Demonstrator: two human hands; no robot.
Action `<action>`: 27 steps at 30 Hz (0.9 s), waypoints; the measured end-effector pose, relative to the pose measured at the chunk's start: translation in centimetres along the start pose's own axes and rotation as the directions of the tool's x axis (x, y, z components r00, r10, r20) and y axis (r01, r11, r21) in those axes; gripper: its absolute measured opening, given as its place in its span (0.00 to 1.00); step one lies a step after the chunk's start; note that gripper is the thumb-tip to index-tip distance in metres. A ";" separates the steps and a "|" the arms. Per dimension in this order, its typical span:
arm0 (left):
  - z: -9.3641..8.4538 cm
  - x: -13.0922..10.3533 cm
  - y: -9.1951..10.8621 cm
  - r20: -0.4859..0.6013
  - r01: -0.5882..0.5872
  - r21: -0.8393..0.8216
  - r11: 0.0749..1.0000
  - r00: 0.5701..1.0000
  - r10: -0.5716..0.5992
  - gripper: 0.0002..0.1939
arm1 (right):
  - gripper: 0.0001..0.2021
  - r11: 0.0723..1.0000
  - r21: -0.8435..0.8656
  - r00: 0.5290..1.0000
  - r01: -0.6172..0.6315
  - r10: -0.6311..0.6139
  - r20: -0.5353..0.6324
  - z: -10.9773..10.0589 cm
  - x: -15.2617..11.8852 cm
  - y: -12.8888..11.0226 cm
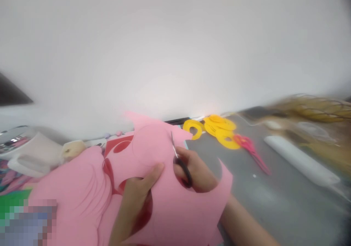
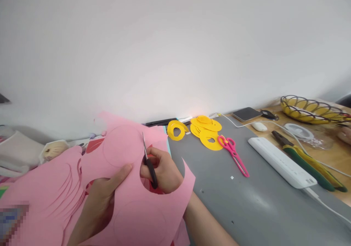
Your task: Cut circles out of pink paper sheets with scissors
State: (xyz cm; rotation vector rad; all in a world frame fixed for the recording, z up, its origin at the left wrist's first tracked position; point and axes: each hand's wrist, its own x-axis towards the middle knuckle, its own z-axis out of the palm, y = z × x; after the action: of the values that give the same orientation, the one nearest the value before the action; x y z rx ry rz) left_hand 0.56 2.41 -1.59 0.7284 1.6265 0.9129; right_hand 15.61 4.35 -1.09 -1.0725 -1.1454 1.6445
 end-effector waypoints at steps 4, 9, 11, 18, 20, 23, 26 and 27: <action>-0.3 0.5 -0.3 0.026 0.001 0.018 1.000 1.000 -0.001 0.23 | 0.06 1.000 -0.010 1.000 -0.002 0.002 -0.001 0.1 -0.1 -0.2; -0.7 0.7 -0.6 0.023 0.014 0.083 0.996 1.000 -0.016 0.22 | 0.08 1.000 0.004 1.000 0.020 -0.020 0.019 0.0 0.0 0.1; -0.7 0.6 -0.6 0.043 0.008 0.052 0.999 0.999 -0.010 0.20 | 0.08 1.000 0.006 1.000 0.029 -0.029 0.010 0.0 0.1 0.3; -0.8 0.4 -0.2 0.065 -0.003 0.057 0.998 0.998 -0.001 0.23 | 0.06 1.000 0.022 1.000 0.020 -0.020 0.003 -0.1 0.0 0.3; -0.8 0.4 -0.4 0.083 -0.015 0.024 1.000 0.996 0.013 0.21 | 0.06 0.999 0.041 1.000 0.011 -0.012 0.013 0.0 0.0 0.3; -0.9 0.6 -0.6 0.122 0.003 -0.039 0.999 0.993 0.002 0.20 | 0.06 0.998 0.055 1.000 0.013 -0.013 0.015 0.0 0.1 0.5; -1.0 0.7 -0.7 0.129 0.002 -0.065 0.998 0.992 0.006 0.19 | 0.07 0.998 0.057 1.000 0.010 -0.010 0.004 0.0 0.1 0.6; -1.1 0.7 -0.7 0.131 -0.004 -0.071 0.997 0.991 0.013 0.19 | 0.07 0.998 0.055 1.000 0.005 -0.005 0.002 0.0 0.2 0.7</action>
State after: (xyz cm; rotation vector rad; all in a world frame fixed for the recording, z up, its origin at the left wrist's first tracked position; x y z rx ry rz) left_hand -0.63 2.44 -2.37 0.7318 1.4691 0.9050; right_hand 15.48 4.35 -1.76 -1.0320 -1.0971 1.6642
